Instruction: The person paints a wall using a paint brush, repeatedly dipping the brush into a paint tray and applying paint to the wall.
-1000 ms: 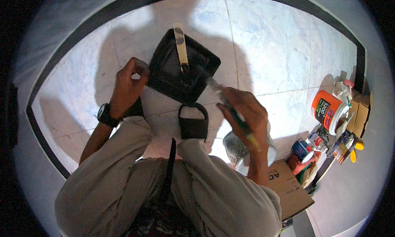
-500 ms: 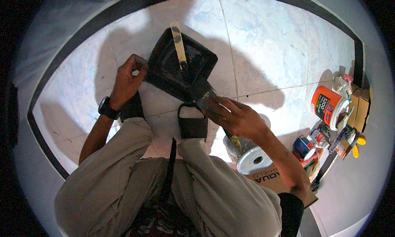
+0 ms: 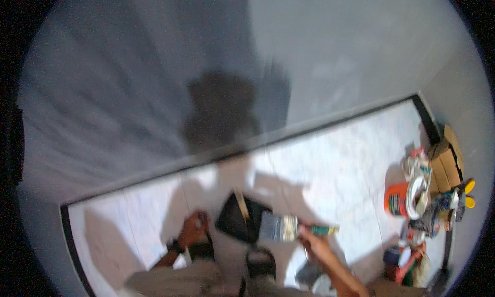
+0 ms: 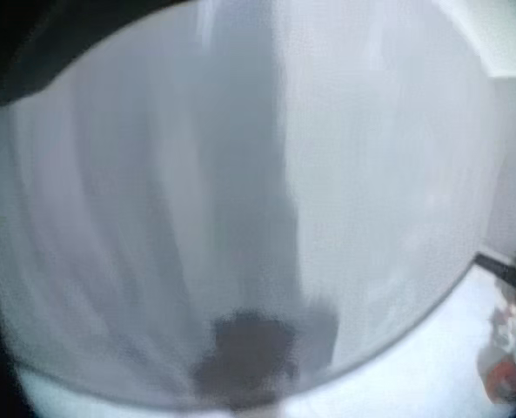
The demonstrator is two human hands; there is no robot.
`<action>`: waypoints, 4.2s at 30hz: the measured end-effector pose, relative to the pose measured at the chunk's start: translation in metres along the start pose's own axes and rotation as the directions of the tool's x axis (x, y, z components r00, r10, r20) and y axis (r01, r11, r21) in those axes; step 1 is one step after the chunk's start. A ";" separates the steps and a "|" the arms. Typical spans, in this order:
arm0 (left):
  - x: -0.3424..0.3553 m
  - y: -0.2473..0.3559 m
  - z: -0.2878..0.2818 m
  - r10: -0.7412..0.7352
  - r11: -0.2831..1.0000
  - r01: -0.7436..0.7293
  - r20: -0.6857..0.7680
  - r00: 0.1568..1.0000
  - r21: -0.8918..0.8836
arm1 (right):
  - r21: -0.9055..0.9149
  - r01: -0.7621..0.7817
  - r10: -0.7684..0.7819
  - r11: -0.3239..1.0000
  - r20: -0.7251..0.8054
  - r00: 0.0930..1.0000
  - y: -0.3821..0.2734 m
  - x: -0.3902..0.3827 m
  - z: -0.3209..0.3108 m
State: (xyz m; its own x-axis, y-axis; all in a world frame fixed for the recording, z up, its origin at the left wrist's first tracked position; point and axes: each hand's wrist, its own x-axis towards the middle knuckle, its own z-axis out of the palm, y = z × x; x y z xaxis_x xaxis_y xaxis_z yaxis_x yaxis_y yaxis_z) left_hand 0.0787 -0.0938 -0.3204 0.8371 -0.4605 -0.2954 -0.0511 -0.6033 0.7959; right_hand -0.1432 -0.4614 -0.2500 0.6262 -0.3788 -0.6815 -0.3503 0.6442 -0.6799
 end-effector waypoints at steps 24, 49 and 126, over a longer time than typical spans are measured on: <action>-0.089 0.352 -0.072 0.827 0.262 -0.965 0.511 0.233 0.016 | 0.179 0.726 -0.737 0.664 -0.005 0.676 -0.222 -0.054 0.139; -0.054 0.321 -0.098 0.527 0.470 -0.815 0.634 0.567 0.338 | -0.198 0.214 -0.247 -0.956 0.941 -0.232 -0.377 -0.035 0.201; -0.061 0.319 -0.106 0.689 0.342 -0.925 0.627 0.365 0.162 | -0.275 0.537 -0.279 -0.797 0.957 0.075 -0.354 -0.064 0.214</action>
State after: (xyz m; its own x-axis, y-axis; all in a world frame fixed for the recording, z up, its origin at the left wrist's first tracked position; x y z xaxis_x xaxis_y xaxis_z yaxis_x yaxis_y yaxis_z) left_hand 0.0689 -0.1886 0.0074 -0.0715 -0.9915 0.1090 -0.8806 0.1140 0.4599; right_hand 0.0903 -0.5228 0.0923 0.8117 0.4275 0.3979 0.4241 -0.8999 0.1018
